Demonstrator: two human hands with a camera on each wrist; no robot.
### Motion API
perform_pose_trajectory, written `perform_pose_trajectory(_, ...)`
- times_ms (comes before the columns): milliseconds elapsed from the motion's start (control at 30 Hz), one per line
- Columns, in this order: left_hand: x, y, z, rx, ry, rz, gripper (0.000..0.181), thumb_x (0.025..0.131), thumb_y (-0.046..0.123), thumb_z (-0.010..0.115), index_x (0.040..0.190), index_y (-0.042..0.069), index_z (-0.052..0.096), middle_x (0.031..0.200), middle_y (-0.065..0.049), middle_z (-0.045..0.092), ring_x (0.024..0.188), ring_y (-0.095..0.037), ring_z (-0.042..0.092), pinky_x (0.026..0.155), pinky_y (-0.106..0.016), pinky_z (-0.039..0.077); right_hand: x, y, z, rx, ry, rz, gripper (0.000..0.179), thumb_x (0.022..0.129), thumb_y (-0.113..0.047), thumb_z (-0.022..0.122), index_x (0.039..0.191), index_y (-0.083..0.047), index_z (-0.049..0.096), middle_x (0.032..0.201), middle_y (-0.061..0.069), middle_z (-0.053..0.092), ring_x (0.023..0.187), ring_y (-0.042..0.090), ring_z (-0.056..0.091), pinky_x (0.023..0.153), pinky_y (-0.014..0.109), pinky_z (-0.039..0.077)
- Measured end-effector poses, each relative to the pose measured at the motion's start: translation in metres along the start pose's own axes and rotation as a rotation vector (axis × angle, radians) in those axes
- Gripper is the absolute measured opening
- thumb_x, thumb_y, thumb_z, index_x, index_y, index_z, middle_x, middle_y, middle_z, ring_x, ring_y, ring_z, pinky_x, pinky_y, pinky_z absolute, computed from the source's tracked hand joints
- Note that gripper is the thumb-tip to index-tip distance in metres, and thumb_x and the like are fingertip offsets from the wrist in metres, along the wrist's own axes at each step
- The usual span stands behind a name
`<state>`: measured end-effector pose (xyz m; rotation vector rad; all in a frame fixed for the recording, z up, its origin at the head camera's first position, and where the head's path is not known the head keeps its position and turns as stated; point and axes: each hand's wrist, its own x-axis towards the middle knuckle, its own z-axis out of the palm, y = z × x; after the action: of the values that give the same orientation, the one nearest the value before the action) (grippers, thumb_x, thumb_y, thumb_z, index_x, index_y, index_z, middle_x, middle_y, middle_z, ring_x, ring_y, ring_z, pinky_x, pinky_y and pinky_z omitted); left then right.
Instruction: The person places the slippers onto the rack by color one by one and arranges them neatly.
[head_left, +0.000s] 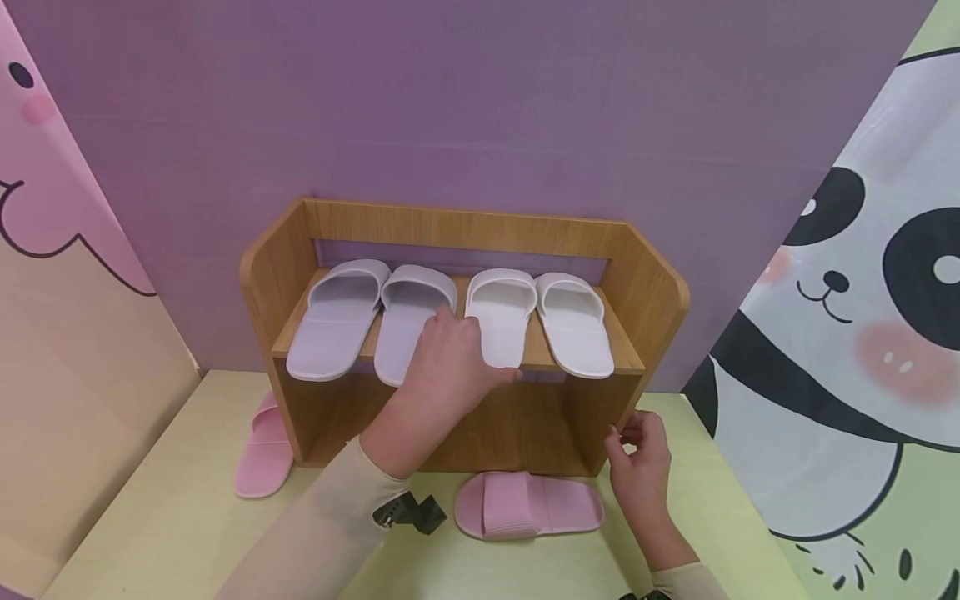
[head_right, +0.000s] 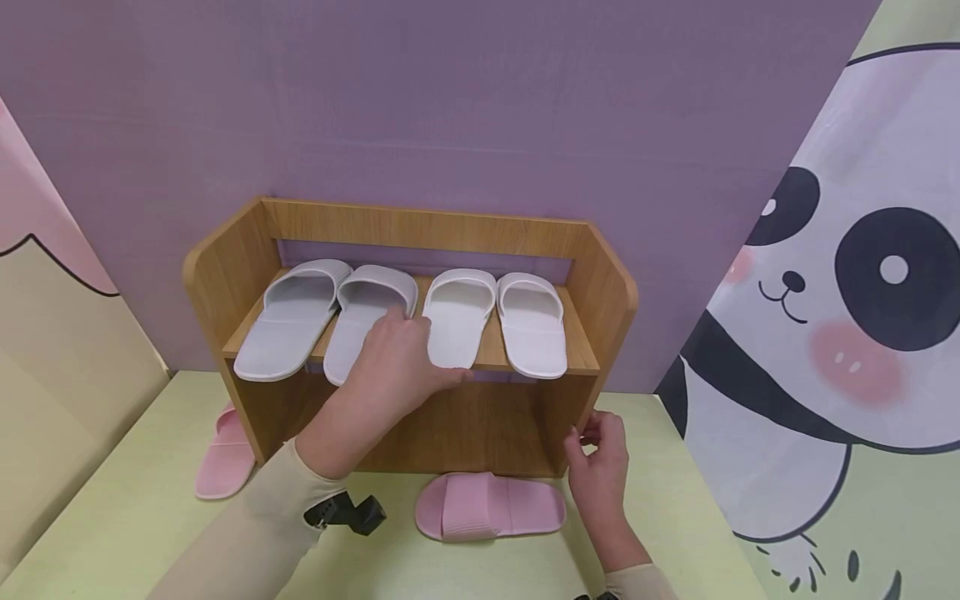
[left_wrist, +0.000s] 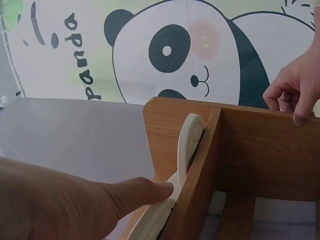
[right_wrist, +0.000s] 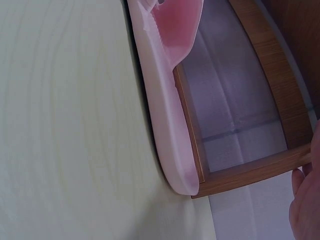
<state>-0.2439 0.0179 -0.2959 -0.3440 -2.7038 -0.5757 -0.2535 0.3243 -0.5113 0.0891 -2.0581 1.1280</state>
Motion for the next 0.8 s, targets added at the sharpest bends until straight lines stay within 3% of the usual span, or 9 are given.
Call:
perform_pose_trajectory(400, -0.0007, 0.0020, 0.0017, -0.054, -0.026, 0.030, 0.075, 0.075, 0.057, 0.100, 0.103, -0.008, 0.077, 0.110, -0.024, 0.066, 0.108, -0.040, 0.065, 0.094, -0.047, 0.058, 0.0000, -0.0014, 0.0003, 0.003, 0.001, 0.001, 0.022, 0.097, 0.014, 0.068, 0.116, 0.006, 0.060, 0.108, 0.011, 0.063, 0.091, 0.008, 0.061, 0.082, 0.015, 0.052)
perform_pose_trajectory(800, -0.0002, 0.0022, 0.0032, -0.092, -0.069, 0.042, 0.075, 0.078, 0.057, 0.099, 0.113, -0.005, 0.075, 0.109, -0.020, 0.065, 0.106, -0.036, 0.064, 0.089, -0.045, 0.057, -0.0004, -0.0001, 0.0006, -0.007, 0.005, -0.004, 0.023, 0.097, 0.013, 0.069, 0.116, 0.006, 0.060, 0.108, 0.011, 0.063, 0.090, 0.007, 0.060, 0.081, 0.014, 0.052)
